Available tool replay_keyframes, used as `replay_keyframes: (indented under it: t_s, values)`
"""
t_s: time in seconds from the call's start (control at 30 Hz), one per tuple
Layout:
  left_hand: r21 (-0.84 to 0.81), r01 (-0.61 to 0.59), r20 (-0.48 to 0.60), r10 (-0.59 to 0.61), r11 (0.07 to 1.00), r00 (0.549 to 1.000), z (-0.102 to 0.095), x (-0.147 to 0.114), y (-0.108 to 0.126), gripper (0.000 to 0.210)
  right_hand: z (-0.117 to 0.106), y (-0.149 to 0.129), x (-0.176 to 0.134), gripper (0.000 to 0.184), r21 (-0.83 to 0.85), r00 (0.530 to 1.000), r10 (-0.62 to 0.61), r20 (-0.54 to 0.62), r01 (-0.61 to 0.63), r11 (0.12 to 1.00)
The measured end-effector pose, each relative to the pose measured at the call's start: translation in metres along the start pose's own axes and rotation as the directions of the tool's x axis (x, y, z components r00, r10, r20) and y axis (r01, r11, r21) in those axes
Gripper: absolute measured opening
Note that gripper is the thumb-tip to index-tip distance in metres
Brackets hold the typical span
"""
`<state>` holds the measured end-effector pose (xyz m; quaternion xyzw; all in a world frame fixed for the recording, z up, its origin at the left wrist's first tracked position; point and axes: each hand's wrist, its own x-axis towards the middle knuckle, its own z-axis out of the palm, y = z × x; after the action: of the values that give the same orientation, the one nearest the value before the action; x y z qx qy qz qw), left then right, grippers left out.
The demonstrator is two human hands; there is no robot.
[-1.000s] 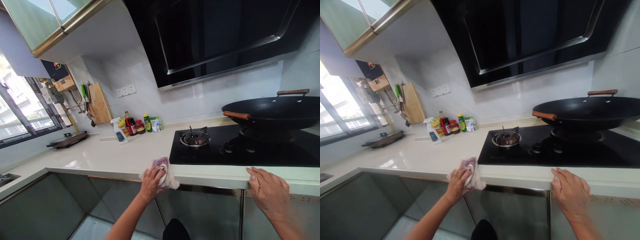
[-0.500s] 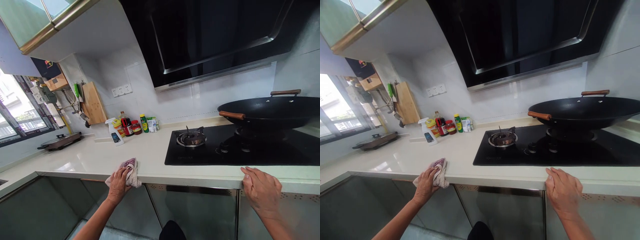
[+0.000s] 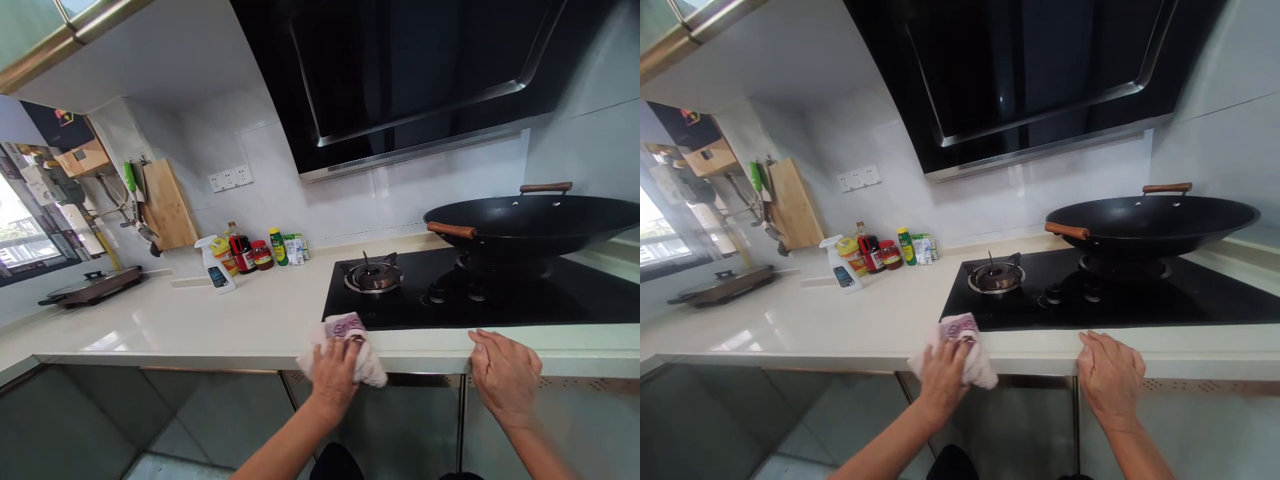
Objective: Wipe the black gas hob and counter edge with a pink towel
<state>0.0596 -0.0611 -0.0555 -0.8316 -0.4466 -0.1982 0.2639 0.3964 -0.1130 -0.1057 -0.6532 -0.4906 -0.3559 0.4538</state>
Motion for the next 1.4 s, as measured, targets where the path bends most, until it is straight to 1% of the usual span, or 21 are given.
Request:
replay_keyframes:
  t_s: [0.1, 0.17, 0.23, 0.27, 0.33, 0.4, 0.47, 0.53, 0.6, 0.63, 0.67, 0.73, 0.8, 0.87, 0.9, 0.97, 1.07, 1.17, 1.23, 1.3, 1.4]
  values:
    - [-0.09, -0.112, -0.031, 0.11, 0.99, 0.993, 0.005, 0.025, 0.062, 0.079, -0.016, -0.001, 0.007, 0.029, 0.107, 0.992, 0.055, 0.117, -0.068, 0.992]
    - [-0.119, -0.136, -0.061, 0.13, 0.983, 0.99, 0.007, 0.036, 0.091, 0.075, -0.035, -0.008, 0.013, 0.032, 0.241, 0.977, 0.101, 0.187, -0.145, 0.96]
    - [-0.142, -0.134, -0.086, 0.122, 0.981, 0.989, 0.009, 0.039, 0.108, 0.077, -0.055, -0.023, 0.017, 0.035, 0.379, 0.969, 0.117, 0.218, -0.194, 0.905]
    - [-0.153, -0.135, -0.096, 0.121, 0.979, 0.988, 0.01, 0.039, 0.112, 0.081, -0.063, -0.033, 0.018, 0.036, 0.44, 0.968, 0.095, 0.231, -0.192, 0.877]
    - [-0.173, -0.147, -0.117, 0.128, 0.974, 0.985, 0.011, 0.038, 0.113, 0.085, -0.07, -0.055, 0.016, 0.038, 0.536, 0.959, -0.025, 0.283, -0.136, 0.833]
    - [-0.214, -0.163, -0.134, 0.137, 0.963, 0.982, 0.01, 0.036, 0.107, 0.083, -0.066, -0.074, 0.009, 0.042, 0.581, 0.926, -0.171, 0.337, -0.061, 0.811]
    - [-0.305, -0.192, -0.129, 0.159, 0.933, 0.979, 0.004, 0.035, 0.096, 0.077, -0.055, -0.085, 0.002, 0.049, 0.558, 0.896, -0.259, 0.361, 0.015, 0.83]
    - [-0.446, -0.256, -0.107, 0.233, 0.858, 0.966, -0.008, 0.035, 0.079, 0.076, -0.045, -0.088, -0.003, 0.055, 0.495, 0.887, -0.294, 0.356, 0.088, 0.864]
    - [-0.579, -0.322, -0.108, 0.321, 0.749, 0.941, -0.022, 0.035, 0.058, 0.079, -0.039, -0.09, -0.005, 0.061, 0.424, 0.883, -0.308, 0.354, 0.142, 0.895]
    - [-0.622, -0.34, -0.124, 0.339, 0.706, 0.932, -0.029, 0.036, 0.045, 0.078, -0.038, -0.092, -0.005, 0.064, 0.387, 0.88, -0.313, 0.357, 0.165, 0.907]
    - [-0.64, -0.349, -0.15, 0.334, 0.685, 0.931, -0.035, 0.036, 0.032, 0.076, -0.036, -0.095, -0.004, 0.069, 0.348, 0.877, -0.318, 0.36, 0.19, 0.918]
    - [-0.639, -0.317, -0.178, 0.266, 0.701, 0.947, -0.041, 0.039, 0.003, 0.062, -0.031, -0.106, -0.003, 0.08, 0.258, 0.873, -0.318, 0.371, 0.232, 0.938]
    - [-0.631, -0.224, -0.184, 0.138, 0.743, 0.973, -0.039, 0.045, -0.027, 0.046, -0.022, -0.123, -0.004, 0.091, 0.172, 0.87, -0.314, 0.381, 0.267, 0.948]
    - [-0.604, -0.109, -0.187, -0.008, 0.789, 0.982, -0.03, 0.052, -0.055, 0.034, -0.009, -0.143, -0.007, 0.097, 0.102, 0.875, -0.292, 0.386, 0.275, 0.956]
    - [-0.579, -0.048, -0.188, -0.076, 0.814, 0.979, -0.023, 0.056, -0.066, 0.029, -0.002, -0.153, -0.008, 0.098, 0.082, 0.88, -0.279, 0.385, 0.268, 0.96]
    - [-0.527, 0.045, -0.192, -0.17, 0.849, 0.966, -0.009, 0.061, -0.083, 0.023, 0.011, -0.172, -0.011, 0.095, 0.075, 0.889, -0.263, 0.375, 0.254, 0.964]
    - [-0.495, 0.09, -0.194, -0.211, 0.864, 0.958, 0.007, 0.063, -0.089, 0.02, 0.025, -0.191, -0.014, 0.082, 0.12, 0.901, -0.302, 0.311, 0.278, 0.953]
    - [-0.448, 0.125, -0.146, -0.21, 0.885, 0.967, 0.013, 0.06, -0.084, 0.021, 0.029, -0.196, -0.015, 0.058, 0.122, 0.918, -0.346, 0.192, 0.328, 0.937]
    - [-0.409, 0.163, -0.099, -0.222, 0.898, 0.97, 0.012, 0.059, -0.081, 0.021, 0.026, -0.191, -0.013, 0.048, 0.098, 0.912, -0.39, 0.125, 0.38, 0.92]
    - [-0.392, 0.186, -0.065, -0.229, 0.901, 0.971, 0.011, 0.058, -0.08, 0.018, 0.021, -0.181, -0.01, 0.042, 0.068, 0.892, -0.448, 0.068, 0.444, 0.894]
    - [-0.382, 0.19, -0.034, -0.219, 0.905, 0.975, 0.01, 0.058, -0.083, 0.015, 0.011, -0.155, -0.004, 0.04, 0.037, 0.858, -0.512, 0.034, 0.511, 0.859]
